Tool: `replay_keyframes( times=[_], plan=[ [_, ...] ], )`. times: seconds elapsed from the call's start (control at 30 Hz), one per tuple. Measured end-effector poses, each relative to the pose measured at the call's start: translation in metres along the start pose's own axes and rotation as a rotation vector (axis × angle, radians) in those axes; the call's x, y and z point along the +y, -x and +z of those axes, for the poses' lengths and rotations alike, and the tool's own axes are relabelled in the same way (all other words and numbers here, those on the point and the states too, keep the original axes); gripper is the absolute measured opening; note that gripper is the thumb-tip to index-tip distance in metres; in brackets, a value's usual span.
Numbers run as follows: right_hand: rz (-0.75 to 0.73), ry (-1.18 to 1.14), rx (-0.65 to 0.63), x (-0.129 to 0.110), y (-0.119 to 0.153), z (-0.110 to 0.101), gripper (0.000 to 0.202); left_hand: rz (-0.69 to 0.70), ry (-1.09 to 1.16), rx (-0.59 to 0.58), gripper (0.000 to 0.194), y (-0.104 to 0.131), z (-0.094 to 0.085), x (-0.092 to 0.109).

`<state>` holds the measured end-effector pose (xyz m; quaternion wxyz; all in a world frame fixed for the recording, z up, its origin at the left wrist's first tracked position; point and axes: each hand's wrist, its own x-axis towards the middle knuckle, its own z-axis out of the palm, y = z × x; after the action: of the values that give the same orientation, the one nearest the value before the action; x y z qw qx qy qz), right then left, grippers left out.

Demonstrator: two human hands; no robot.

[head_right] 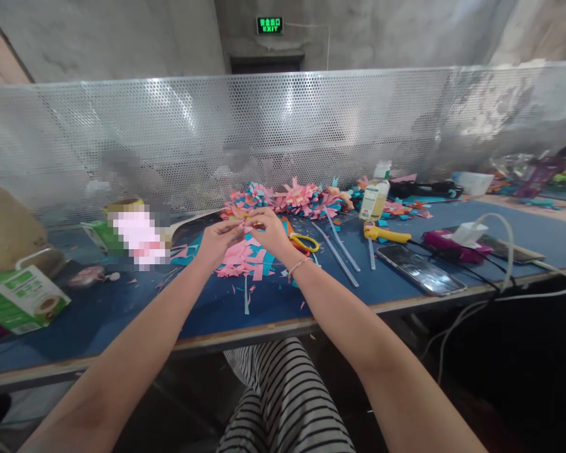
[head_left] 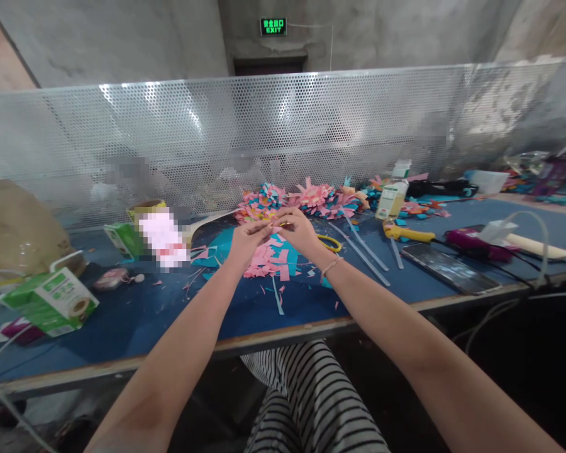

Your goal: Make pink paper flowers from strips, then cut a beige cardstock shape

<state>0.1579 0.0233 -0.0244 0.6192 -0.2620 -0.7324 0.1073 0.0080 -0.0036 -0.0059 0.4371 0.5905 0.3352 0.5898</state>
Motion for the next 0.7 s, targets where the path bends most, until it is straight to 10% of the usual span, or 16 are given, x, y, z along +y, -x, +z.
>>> replay_keyframes(
  times=[0.7],
  plan=[
    [0.011,-0.044,-0.054,-0.0054,0.0006,0.0008,0.013,0.153,-0.128,0.01,0.029,-0.0048,-0.0053,-0.0049]
  ],
)
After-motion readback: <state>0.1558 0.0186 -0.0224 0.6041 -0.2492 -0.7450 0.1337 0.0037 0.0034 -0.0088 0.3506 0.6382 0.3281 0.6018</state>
